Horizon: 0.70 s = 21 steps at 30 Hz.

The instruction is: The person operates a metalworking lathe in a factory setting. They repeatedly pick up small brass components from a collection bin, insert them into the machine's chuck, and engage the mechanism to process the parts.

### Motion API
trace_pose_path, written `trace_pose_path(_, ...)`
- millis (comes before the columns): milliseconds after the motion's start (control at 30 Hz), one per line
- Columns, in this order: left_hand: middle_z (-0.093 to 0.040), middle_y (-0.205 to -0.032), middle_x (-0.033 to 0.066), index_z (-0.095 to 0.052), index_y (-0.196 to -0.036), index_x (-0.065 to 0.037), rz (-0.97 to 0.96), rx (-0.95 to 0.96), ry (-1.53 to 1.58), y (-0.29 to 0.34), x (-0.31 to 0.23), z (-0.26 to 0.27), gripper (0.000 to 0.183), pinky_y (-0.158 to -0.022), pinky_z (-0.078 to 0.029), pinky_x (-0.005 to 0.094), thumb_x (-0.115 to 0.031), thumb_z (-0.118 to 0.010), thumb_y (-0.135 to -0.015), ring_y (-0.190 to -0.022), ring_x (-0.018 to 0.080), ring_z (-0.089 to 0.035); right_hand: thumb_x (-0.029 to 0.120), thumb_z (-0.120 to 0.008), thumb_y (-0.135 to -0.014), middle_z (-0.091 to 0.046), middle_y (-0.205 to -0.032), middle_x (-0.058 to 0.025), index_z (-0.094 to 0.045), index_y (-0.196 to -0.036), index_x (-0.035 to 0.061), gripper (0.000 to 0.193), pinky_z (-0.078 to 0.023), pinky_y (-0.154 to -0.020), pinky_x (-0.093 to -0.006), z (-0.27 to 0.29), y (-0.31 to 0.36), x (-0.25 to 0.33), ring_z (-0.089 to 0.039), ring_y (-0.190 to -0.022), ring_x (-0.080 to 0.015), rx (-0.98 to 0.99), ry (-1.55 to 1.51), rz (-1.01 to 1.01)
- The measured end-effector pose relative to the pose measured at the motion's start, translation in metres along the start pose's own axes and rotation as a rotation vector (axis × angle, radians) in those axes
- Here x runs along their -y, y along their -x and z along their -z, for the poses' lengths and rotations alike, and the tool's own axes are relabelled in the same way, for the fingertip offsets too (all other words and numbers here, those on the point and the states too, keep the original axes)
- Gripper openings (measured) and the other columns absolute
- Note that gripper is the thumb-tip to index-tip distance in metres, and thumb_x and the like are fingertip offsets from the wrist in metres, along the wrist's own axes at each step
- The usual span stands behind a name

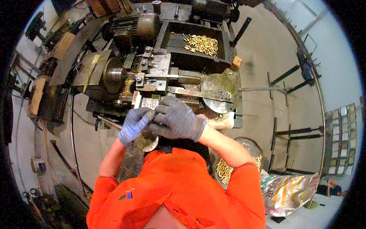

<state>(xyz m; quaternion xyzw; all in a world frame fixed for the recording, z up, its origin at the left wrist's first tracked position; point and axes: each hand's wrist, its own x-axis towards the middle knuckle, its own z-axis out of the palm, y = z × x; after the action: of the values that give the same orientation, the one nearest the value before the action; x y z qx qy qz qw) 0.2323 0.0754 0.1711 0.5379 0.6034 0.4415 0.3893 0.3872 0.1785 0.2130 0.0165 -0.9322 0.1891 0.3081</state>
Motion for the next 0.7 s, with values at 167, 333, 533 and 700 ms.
trace_pose_path(167, -0.06, -0.075, 0.0025, -0.06, -0.092, -0.002, 0.166, 0.012, 0.486, 0.009, -0.002, -0.012, 0.033, -0.059, -0.043, 0.0238, -0.034, -0.054, -0.087, -0.067, 0.0092, -0.052, 0.02, -0.069, -0.064, -0.053, -0.065, -0.0045, -0.061, -0.072, 0.0087, 0.016, -0.042, -0.06, -0.0344, 0.004, 0.024, 0.002, -0.052, -0.063, -0.0234, -0.156, -0.08, -0.155)
trace_pose_path(333, -0.06, -0.075, 0.0076, -0.057, -0.097, 0.001, 0.202, 0.051, 0.765, 0.013, -0.006, -0.028, 0.042, -0.058, -0.047, 0.0258, -0.038, -0.057, -0.084, -0.067, 0.0148, -0.056, 0.019, -0.069, -0.062, -0.058, -0.085, -0.0075, -0.06, -0.094, 0.0083, 0.036, -0.045, -0.068, -0.0355, -0.003, 0.038, 0.013, -0.056, -0.077, -0.0264, -0.226, -0.117, -0.268)
trace_pose_path(533, -0.058, -0.071, 0.0086, -0.055, -0.096, 0.003, 0.205, 0.141, 0.867, 0.008, -0.013, -0.032, 0.04, -0.058, -0.049, 0.029, -0.035, -0.058, -0.084, -0.065, 0.0174, -0.057, 0.02, -0.068, -0.061, -0.058, -0.091, -0.0094, -0.059, -0.1, 0.0087, 0.042, -0.046, -0.072, -0.0372, -0.005, 0.04, 0.009, -0.056, -0.083, -0.0277, -0.231, -0.03, -0.265)
trace_pose_path(700, -0.057, -0.069, 0.0084, -0.055, -0.093, 0.002, 0.21, 0.026, 0.964, 0.008, 0.003, -0.045, 0.039, -0.055, -0.048, 0.0286, -0.036, -0.058, -0.083, -0.063, 0.0174, -0.056, 0.019, -0.068, -0.061, -0.058, -0.092, -0.0096, -0.06, -0.099, 0.0088, 0.04, -0.047, -0.071, -0.0378, -0.007, 0.04, 0.008, -0.056, -0.084, -0.0276, -0.225, 0.026, -0.259)
